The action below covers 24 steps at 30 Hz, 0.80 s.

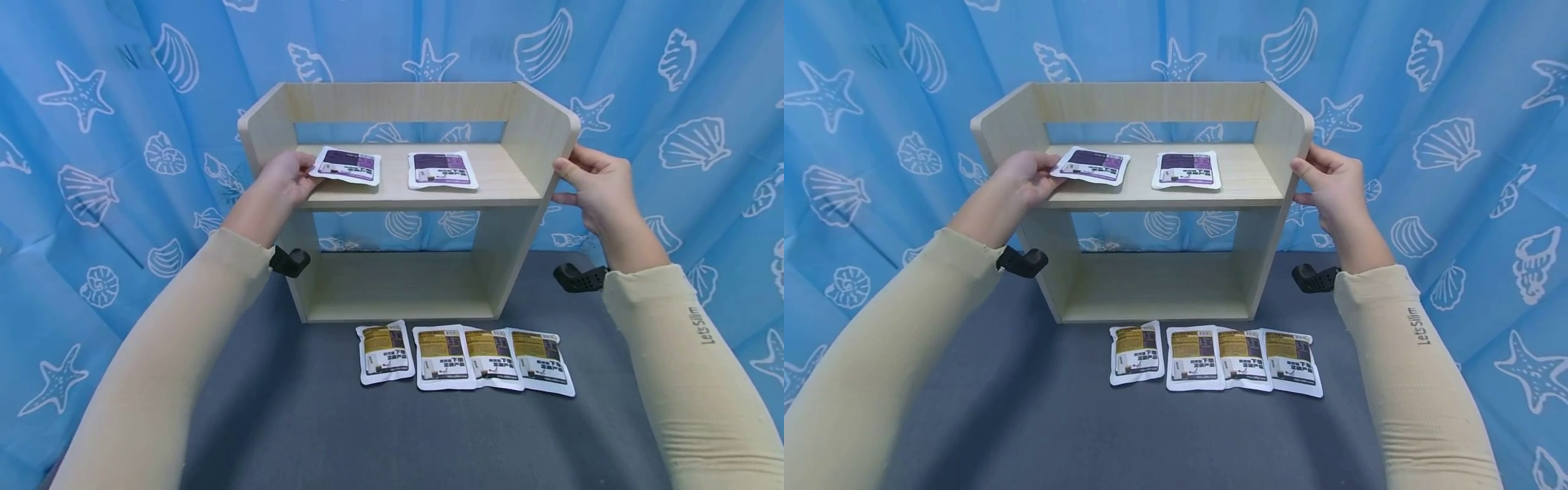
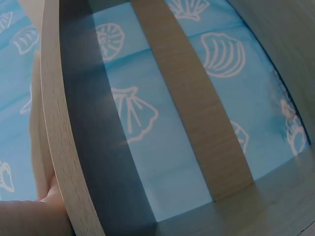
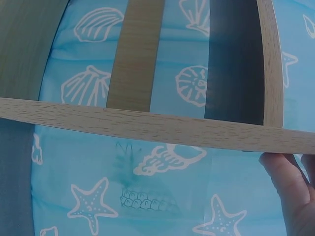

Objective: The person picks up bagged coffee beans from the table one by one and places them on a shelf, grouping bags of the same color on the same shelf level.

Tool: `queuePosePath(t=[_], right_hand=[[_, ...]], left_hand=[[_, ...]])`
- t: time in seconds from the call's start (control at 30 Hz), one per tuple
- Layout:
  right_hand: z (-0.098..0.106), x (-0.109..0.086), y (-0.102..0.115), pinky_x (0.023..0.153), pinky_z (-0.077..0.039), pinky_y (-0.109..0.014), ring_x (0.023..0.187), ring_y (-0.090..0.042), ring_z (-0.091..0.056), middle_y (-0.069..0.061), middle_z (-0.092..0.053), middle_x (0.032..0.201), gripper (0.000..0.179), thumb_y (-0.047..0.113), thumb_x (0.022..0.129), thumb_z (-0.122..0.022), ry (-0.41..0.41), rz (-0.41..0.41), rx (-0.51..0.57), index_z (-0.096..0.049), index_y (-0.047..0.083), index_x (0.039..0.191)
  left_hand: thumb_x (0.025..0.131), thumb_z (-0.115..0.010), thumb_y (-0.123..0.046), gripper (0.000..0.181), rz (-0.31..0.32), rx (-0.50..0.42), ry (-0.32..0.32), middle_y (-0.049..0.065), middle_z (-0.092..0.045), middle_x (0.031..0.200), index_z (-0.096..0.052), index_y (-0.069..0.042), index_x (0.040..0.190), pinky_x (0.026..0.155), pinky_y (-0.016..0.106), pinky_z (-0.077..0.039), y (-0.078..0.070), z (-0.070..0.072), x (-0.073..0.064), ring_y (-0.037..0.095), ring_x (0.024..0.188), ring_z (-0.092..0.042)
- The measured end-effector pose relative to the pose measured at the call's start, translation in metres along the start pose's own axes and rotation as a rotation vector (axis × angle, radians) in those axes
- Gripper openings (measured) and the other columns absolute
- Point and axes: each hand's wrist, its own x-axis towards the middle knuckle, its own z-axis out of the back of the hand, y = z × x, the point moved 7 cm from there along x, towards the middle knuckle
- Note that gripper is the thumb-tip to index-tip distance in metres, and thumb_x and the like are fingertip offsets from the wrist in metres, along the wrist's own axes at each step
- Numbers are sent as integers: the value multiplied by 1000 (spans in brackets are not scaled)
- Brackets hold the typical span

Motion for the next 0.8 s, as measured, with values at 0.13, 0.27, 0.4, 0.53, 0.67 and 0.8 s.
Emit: queuePosePath(t=[0.13,0.27,0.4,0.53,0.67,0.8], right_hand=[[0,0,0,56,-56,-23,111,-15,-57,4,-64,113,58,27,79,-77,-1,3,7,-60,20,134],[0,0,0,57,-56,-23,110,-14,-58,3,-64,114,58,28,78,-77,-4,1,6,-61,20,133],[0,0,0,57,-56,-22,110,-14,-58,2,-64,115,58,28,78,-77,-3,-3,8,-61,20,133],[0,0,0,57,-56,-23,111,-15,-57,2,-63,117,58,28,78,-77,0,-2,11,-61,20,133],[0,-1,0,58,-56,-23,115,-17,-55,2,-63,117,58,28,78,-77,-5,-5,8,-61,20,134],[0,-1,-1,59,-56,-22,119,-18,-54,1,-62,119,59,29,79,-77,-7,-9,-2,-60,20,135]], left_hand=[[99,-42,7,46,-39,85,3,9,-48,139,-38,-4,144,96,26,-46,-1,-1,-2,19,125,-52],[102,-39,0,46,-71,190,60,10,-43,145,-33,-4,148,101,28,-42,-1,-4,-8,19,130,-47],[103,-40,-5,55,-106,334,101,6,-29,156,-19,-9,154,109,29,-33,-2,-7,-17,17,140,-33],[103,-40,-5,51,-137,437,117,3,-32,150,-25,-10,151,91,12,-41,-6,-5,-26,5,108,-54],[104,-40,-10,54,-142,517,111,-2,-20,159,-21,-13,155,106,17,-30,-9,0,-34,7,131,-42],[105,-38,-12,56,-165,580,161,-4,-9,162,-16,-14,157,116,29,-16,-10,10,-47,14,146,-14]])
